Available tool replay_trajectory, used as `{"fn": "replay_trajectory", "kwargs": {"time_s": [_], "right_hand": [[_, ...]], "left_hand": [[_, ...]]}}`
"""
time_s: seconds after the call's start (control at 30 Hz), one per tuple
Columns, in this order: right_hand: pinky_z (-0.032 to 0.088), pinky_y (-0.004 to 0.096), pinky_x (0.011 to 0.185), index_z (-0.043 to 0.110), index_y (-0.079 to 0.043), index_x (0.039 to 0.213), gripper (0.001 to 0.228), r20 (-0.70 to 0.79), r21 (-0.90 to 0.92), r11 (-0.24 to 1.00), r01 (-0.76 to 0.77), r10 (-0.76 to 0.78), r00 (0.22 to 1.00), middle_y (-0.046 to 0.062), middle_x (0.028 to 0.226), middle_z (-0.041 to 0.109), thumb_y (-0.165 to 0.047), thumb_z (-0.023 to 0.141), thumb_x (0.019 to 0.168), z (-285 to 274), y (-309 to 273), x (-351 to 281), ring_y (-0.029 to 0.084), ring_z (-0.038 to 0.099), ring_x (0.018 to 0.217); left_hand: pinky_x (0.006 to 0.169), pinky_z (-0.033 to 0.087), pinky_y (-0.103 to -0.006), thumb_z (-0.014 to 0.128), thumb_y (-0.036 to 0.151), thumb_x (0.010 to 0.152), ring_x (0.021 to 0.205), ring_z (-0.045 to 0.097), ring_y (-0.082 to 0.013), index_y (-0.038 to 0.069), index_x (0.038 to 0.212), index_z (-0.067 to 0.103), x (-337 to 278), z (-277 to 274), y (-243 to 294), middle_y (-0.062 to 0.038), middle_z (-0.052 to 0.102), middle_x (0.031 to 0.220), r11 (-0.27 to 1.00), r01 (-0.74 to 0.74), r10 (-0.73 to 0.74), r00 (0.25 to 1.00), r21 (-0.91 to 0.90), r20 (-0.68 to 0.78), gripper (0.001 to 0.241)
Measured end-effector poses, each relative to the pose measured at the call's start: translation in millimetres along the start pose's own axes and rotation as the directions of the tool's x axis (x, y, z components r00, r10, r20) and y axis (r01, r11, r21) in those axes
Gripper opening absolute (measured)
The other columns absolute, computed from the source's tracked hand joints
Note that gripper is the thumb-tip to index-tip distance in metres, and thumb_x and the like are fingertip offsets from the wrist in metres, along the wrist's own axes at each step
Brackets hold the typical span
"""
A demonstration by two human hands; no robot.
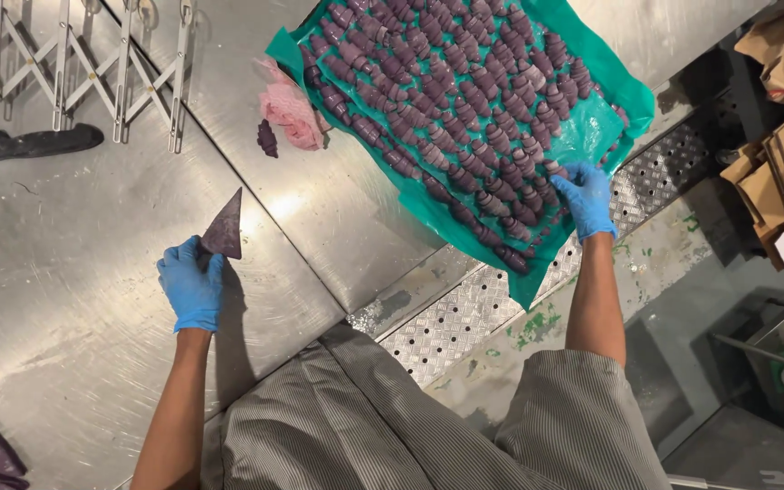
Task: Roll and shape purple dough into specific decorative forms on a metal counter.
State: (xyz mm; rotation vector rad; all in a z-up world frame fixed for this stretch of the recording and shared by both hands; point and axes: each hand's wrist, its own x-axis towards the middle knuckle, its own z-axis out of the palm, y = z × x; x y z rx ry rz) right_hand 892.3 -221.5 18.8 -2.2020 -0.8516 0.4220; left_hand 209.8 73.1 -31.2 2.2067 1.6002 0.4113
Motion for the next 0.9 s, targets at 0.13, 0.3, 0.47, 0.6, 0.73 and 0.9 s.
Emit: {"fn": "replay_trajectory", "kwargs": {"time_s": [0.13, 0.3, 0.47, 0.6, 0.73, 0.9], "right_hand": [[0.048, 0.027, 0.065, 0.072, -0.001, 0.106, 0.025, 0.083, 0.128, 0.976, -0.176, 0.167, 0.982, 0.000, 0.086, 0.066, -0.013, 0.084, 0.089, 2.3, -4.4, -4.1, 0.008, 0.057, 0.073], [0.052, 0.027, 0.072, 0.074, 0.000, 0.116, 0.033, 0.109, 0.077, 0.982, -0.175, 0.166, 0.980, 0.003, 0.094, 0.070, -0.015, 0.083, 0.087, 3.2, 1.4, -4.4, 0.010, 0.061, 0.081], [0.053, 0.034, 0.083, 0.071, 0.006, 0.120, 0.030, -0.206, -0.091, 0.974, 0.208, -0.222, 0.953, 0.013, 0.107, 0.068, -0.014, 0.079, 0.100, 30.0, -62.4, -33.6, 0.019, 0.064, 0.096], [0.053, 0.034, 0.089, 0.071, 0.000, 0.120, 0.018, -0.296, 0.055, 0.956, 0.288, -0.260, 0.919, 0.013, 0.109, 0.072, -0.012, 0.062, 0.110, 146.5, -121.9, -86.1, 0.019, 0.065, 0.096], [0.057, 0.040, 0.086, 0.064, 0.012, 0.114, 0.041, 0.311, 0.391, 0.920, -0.010, -0.122, 0.943, 0.022, 0.098, 0.068, -0.024, 0.045, 0.122, 363.9, -76.6, -178.6, 0.030, 0.065, 0.097], [0.049, 0.044, 0.104, 0.056, 0.000, 0.133, 0.069, 0.940, 0.341, 0.228, -0.912, -0.077, 0.332, 0.015, 0.129, 0.069, -0.053, 0.023, 0.103, 380.1, -377.6, -253.3, 0.028, 0.068, 0.118]], "left_hand": [[0.100, 0.045, -0.0512, 0.085, 0.020, 0.083, 0.111, 0.054, -0.0350, 0.006, 0.119, 0.071, 7.2, -0.9, 7.3, -0.013, 0.062, 0.115, 0.980, 0.118, -0.115, 0.993, -0.158, 0.029, 0.041], [0.083, 0.051, -0.0333, 0.081, 0.010, 0.089, 0.090, 0.062, -0.0215, 0.003, 0.110, 0.064, 14.5, 10.1, 5.6, -0.007, 0.065, 0.099, 0.805, 0.275, -0.233, 0.962, -0.527, 0.145, 0.028], [0.085, 0.055, -0.0304, 0.073, -0.003, 0.093, 0.095, 0.063, -0.0176, 0.003, 0.122, 0.058, 11.2, 49.2, -1.1, -0.009, 0.065, 0.107, 0.419, 0.169, -0.220, 0.972, -0.892, 0.081, 0.033], [0.081, 0.063, -0.0359, 0.067, -0.005, 0.090, 0.092, 0.072, -0.0229, 0.004, 0.133, 0.056, 5.2, 29.9, 31.0, -0.011, 0.069, 0.109, -0.043, 0.205, -0.244, 0.947, -0.978, 0.209, 0.045], [0.078, 0.061, -0.0337, 0.068, -0.005, 0.090, 0.095, 0.071, -0.0204, 0.004, 0.139, 0.052, -11.7, -10.4, 45.9, -0.012, 0.067, 0.112, -0.041, 0.231, -0.318, 0.919, -0.972, 0.232, 0.052], [0.081, 0.062, -0.0360, 0.069, -0.006, 0.085, 0.092, 0.072, -0.0278, 0.003, 0.146, 0.045, -56.5, -62.1, 36.1, -0.016, 0.064, 0.123, -0.039, 0.301, -0.254, 0.919, -0.953, 0.300, 0.067]]}}
